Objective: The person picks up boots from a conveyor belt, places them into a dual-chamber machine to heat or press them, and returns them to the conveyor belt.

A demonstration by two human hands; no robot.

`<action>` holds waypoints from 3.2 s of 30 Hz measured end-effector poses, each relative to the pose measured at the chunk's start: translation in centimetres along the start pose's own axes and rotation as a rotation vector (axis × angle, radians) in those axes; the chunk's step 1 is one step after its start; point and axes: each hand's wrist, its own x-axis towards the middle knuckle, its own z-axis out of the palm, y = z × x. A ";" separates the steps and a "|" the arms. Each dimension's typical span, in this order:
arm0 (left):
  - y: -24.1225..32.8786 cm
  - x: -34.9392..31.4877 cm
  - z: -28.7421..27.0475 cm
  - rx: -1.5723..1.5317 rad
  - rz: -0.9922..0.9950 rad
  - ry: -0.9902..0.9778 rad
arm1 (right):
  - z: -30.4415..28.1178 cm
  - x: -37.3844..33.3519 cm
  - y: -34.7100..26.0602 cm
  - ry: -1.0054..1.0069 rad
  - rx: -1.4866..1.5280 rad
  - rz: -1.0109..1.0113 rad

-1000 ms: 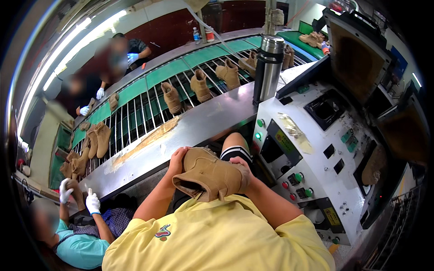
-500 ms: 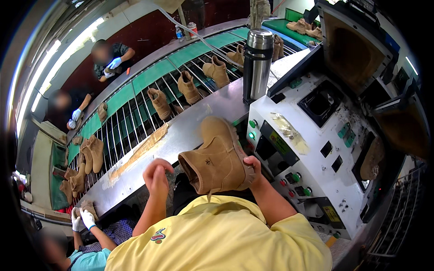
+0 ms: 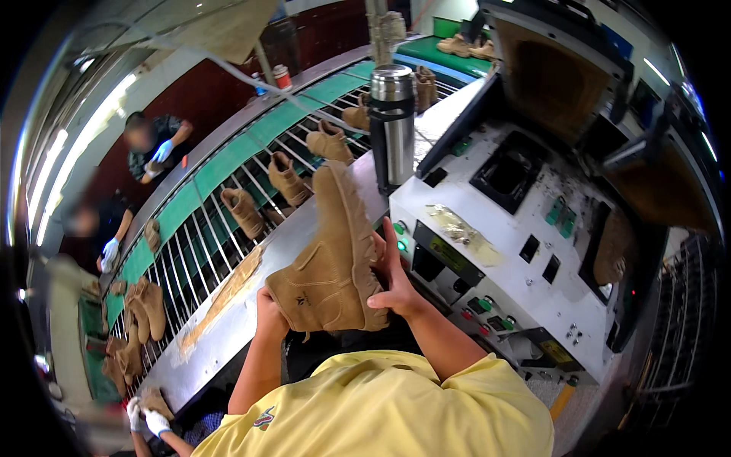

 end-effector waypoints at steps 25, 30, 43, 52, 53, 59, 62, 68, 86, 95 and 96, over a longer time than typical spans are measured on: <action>-5.5 7.8 8.3 0.145 -0.169 -0.434 | -6.5 -1.3 -4.3 0.381 -0.451 0.102; -8.6 9.4 9.9 0.052 -0.137 -0.512 | -6.9 -0.6 -7.7 0.505 -0.465 0.050; -17.1 12.6 -11.8 1.113 0.232 0.444 | -27.5 11.4 -27.0 1.204 -1.228 0.141; -16.1 12.4 -10.1 1.263 0.273 0.511 | -36.9 15.8 -21.4 1.406 -1.302 0.703; -15.9 12.5 -10.3 1.253 0.262 0.510 | -37.2 16.0 -20.5 1.407 -1.314 0.748; -15.7 12.3 -10.3 1.256 0.237 0.524 | -35.4 16.1 -19.3 1.362 -1.334 0.815; -15.3 12.3 -10.0 1.262 0.232 0.521 | -34.5 15.1 -19.1 1.331 -1.398 0.779; -15.5 12.2 -9.8 1.264 0.214 0.525 | -34.3 13.4 -17.8 1.266 -1.627 0.730; -15.8 11.9 -9.8 1.321 0.227 0.543 | -25.0 11.3 -14.7 1.290 -1.805 0.837; -15.3 11.1 -9.9 1.322 0.197 0.532 | -23.7 11.0 -16.3 0.964 -2.038 0.856; -15.1 11.1 -9.7 1.325 0.193 0.533 | -24.2 11.1 -15.7 1.015 -2.028 0.835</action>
